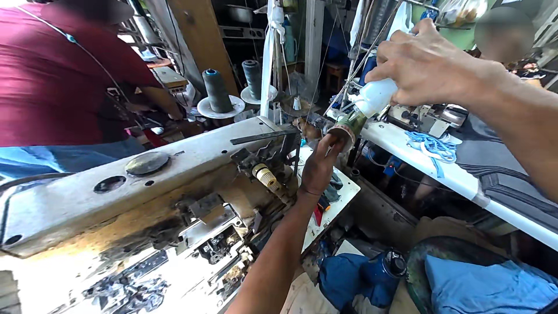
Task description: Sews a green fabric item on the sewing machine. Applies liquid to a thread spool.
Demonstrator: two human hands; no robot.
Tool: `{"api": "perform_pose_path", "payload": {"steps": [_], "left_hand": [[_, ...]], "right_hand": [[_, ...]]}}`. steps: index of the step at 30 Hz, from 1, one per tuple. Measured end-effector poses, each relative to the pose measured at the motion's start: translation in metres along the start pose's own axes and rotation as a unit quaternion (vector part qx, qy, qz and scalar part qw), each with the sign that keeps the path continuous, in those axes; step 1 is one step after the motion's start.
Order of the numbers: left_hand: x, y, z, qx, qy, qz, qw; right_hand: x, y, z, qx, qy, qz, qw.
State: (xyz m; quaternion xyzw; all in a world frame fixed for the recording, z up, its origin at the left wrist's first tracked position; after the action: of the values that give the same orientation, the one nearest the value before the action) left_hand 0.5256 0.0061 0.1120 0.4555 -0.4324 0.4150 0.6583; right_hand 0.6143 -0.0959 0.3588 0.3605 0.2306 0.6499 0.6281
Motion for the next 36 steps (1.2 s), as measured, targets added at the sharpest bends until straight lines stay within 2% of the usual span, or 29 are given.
{"api": "perform_pose_path", "payload": {"steps": [8, 14, 19, 27, 36], "left_hand": [[0.0, 0.003, 0.0, -0.022, 0.022, 0.004, 1.0], [0.002, 0.004, 0.004, -0.035, 0.01, -0.001, 0.999], [0.002, 0.001, 0.006, -0.015, 0.001, -0.03, 0.999], [-0.003, -0.001, 0.012, 0.001, -0.056, -0.055, 0.997], [-0.005, 0.0, 0.017, 0.009, -0.097, -0.05, 0.994]], "right_hand": [[-0.001, -0.023, 0.029, -0.031, -0.054, -0.011, 0.998], [0.0, -0.034, 0.042, -0.04, -0.074, 0.005, 0.996], [0.002, -0.025, 0.034, -0.024, -0.042, -0.016, 0.999], [0.002, 0.001, -0.004, -0.034, 0.033, -0.029, 0.998], [0.0, 0.002, -0.014, -0.043, 0.05, -0.014, 0.998]]}}
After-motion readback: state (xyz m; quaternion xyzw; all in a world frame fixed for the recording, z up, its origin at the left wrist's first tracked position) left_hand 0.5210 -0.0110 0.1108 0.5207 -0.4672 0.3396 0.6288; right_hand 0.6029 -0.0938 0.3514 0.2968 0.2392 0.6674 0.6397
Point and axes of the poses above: each hand's wrist, its own x-axis towards the middle knuckle, its own y-axis out of the back of the hand, z = x × y, the point moved 6 cm from there along x, towards the middle knuckle, and after that the axes turned 3 degrees about z, right-handed, at the moved point
